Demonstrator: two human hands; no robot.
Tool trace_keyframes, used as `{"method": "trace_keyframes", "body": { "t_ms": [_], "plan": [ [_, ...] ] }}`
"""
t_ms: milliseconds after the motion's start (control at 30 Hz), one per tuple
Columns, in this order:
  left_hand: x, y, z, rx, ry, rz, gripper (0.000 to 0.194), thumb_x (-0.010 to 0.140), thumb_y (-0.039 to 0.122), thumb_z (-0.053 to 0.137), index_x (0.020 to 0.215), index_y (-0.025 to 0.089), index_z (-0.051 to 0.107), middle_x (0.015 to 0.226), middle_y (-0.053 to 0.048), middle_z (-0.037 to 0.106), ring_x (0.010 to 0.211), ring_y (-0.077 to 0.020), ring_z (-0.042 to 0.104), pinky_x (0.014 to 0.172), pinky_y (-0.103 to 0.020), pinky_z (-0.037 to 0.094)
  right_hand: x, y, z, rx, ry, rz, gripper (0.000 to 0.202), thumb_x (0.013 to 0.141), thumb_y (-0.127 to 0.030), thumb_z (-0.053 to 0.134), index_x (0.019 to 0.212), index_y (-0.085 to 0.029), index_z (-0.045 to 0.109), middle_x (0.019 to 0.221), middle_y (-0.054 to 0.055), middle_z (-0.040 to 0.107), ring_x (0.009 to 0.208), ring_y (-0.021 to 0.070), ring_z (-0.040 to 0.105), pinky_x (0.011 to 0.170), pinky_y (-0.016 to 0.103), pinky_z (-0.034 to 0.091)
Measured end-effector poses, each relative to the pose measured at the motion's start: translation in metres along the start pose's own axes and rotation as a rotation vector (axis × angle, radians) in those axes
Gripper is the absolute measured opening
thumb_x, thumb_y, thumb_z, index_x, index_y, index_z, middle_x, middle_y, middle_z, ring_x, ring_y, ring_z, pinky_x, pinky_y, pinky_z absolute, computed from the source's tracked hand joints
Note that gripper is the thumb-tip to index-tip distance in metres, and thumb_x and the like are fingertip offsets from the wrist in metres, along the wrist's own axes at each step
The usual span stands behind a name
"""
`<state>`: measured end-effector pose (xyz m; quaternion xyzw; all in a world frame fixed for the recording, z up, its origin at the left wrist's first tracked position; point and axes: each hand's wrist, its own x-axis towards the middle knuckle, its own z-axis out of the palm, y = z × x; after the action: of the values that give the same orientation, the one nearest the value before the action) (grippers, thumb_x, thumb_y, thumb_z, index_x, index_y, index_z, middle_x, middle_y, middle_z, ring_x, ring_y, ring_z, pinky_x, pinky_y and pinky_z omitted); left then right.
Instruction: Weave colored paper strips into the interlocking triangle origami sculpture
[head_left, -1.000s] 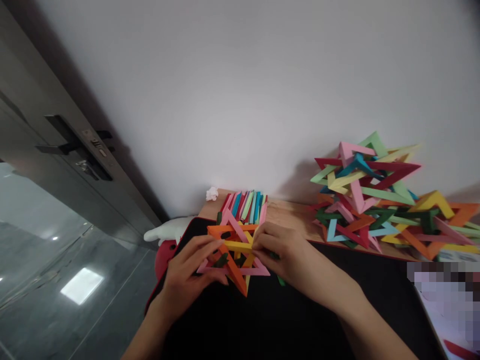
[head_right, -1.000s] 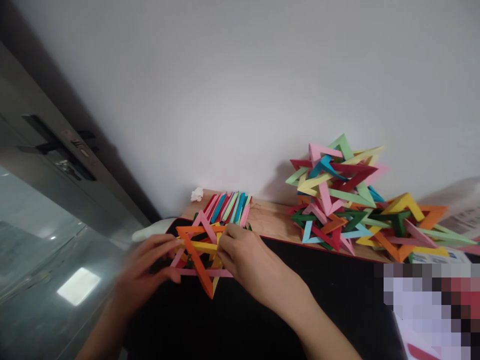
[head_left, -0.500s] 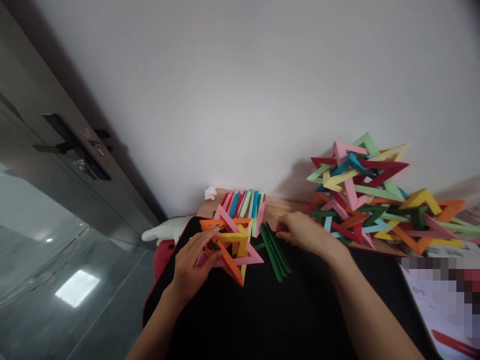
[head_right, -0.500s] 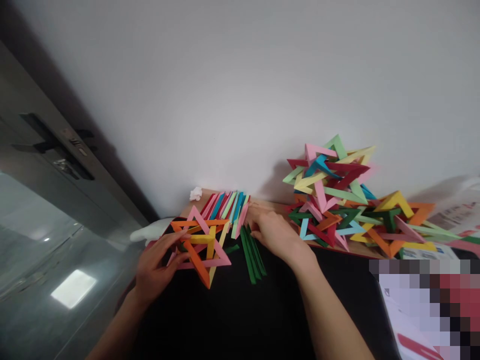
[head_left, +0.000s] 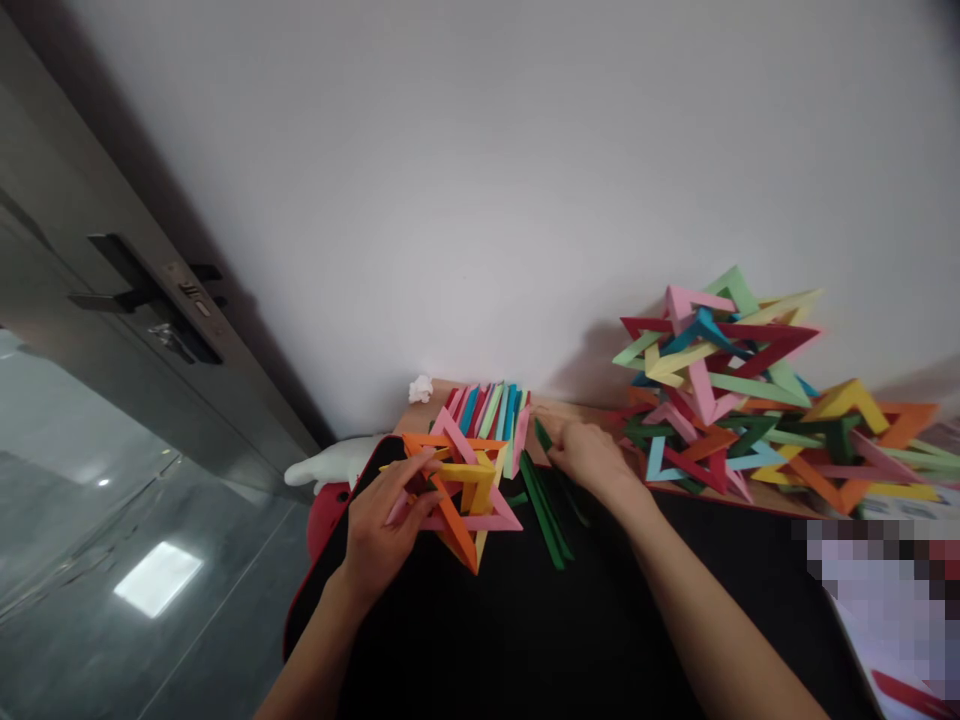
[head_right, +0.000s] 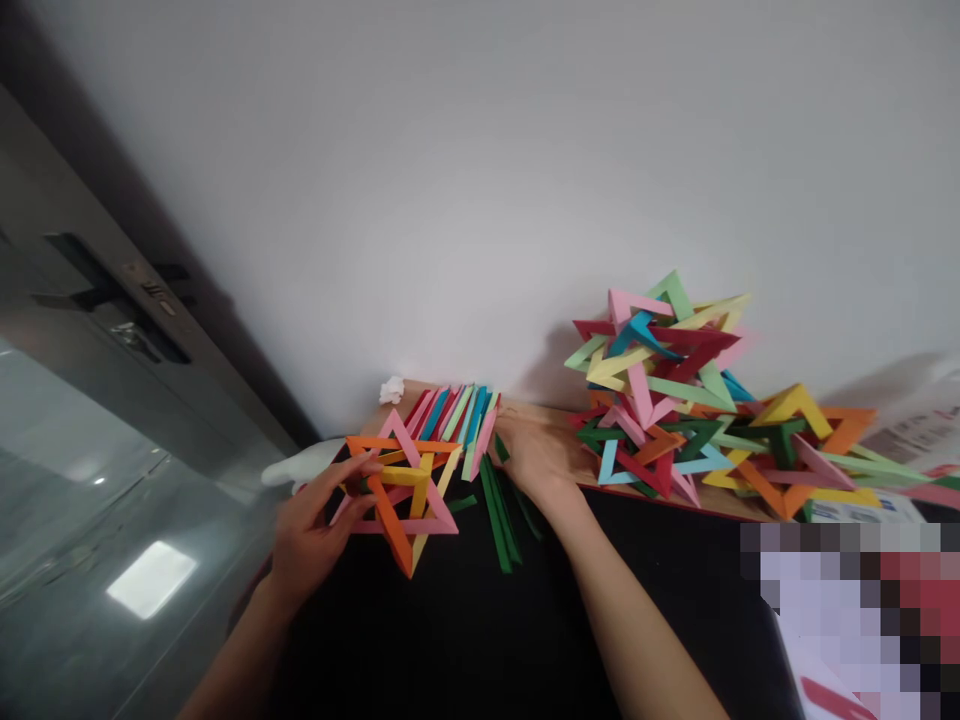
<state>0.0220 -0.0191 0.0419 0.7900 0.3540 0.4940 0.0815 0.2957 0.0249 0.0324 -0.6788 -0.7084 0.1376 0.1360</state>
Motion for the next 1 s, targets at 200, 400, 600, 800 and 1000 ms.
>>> {"method": "trace_keyframes", "body": {
  "t_ms": [200, 400, 600, 800, 1000],
  "plan": [
    [0.006, -0.004, -0.003, 0.002, -0.010, -0.109, 0.026, 0.085, 0.019, 0.063, 0.111, 0.018, 0.063, 0.100, -0.005, 0.072, 0.091, -0.0173, 0.067, 0.084, -0.028, 0.053, -0.009, -0.009, -0.020, 0.374, 0.147, 0.029, 0.017, 0.089, -0.033, 0.046, 0.094, -0.019, 0.053, 0.069, 0.004, 0.068, 0.060, 0.0177, 0.066, 0.055, 0.027, 0.049],
    [0.009, -0.017, -0.006, -0.045, 0.005, -0.252, 0.030, 0.086, 0.025, 0.063, 0.115, 0.020, 0.062, 0.102, -0.004, 0.071, 0.094, -0.0175, 0.066, 0.087, -0.030, 0.053, -0.013, -0.024, -0.019, 1.008, -0.095, -0.072, 0.034, 0.083, -0.054, 0.052, 0.079, -0.021, 0.045, 0.062, -0.003, 0.056, 0.040, 0.0079, 0.045, 0.037, 0.021, 0.033],
    [0.006, -0.030, -0.012, -0.110, 0.046, -0.352, 0.031, 0.084, 0.028, 0.065, 0.115, 0.024, 0.063, 0.102, -0.002, 0.071, 0.093, -0.0178, 0.067, 0.088, -0.032, 0.054, -0.011, -0.028, -0.017, 1.044, -0.143, -0.090, 0.031, 0.084, -0.050, 0.052, 0.084, -0.019, 0.050, 0.062, -0.005, 0.049, 0.047, 0.0081, 0.041, 0.044, 0.022, 0.031],
    [0.007, -0.039, -0.015, -0.195, 0.093, -0.392, 0.033, 0.083, 0.028, 0.065, 0.115, 0.023, 0.063, 0.104, -0.003, 0.071, 0.095, -0.0181, 0.067, 0.087, -0.031, 0.055, -0.015, -0.028, -0.021, 0.879, -0.128, -0.209, 0.025, 0.084, -0.041, 0.057, 0.072, -0.019, 0.054, 0.071, -0.001, 0.054, 0.061, 0.0120, 0.051, 0.056, 0.025, 0.041],
    [0.003, -0.051, -0.019, -0.294, 0.140, -0.404, 0.033, 0.083, 0.027, 0.066, 0.115, 0.020, 0.063, 0.103, -0.005, 0.071, 0.097, -0.0194, 0.067, 0.090, -0.035, 0.055, -0.018, -0.028, -0.032, 0.570, -0.028, -0.248, 0.027, 0.094, -0.039, 0.039, 0.080, -0.022, 0.054, 0.068, -0.001, 0.057, 0.057, 0.0155, 0.056, 0.060, 0.029, 0.046]
  ]
}}
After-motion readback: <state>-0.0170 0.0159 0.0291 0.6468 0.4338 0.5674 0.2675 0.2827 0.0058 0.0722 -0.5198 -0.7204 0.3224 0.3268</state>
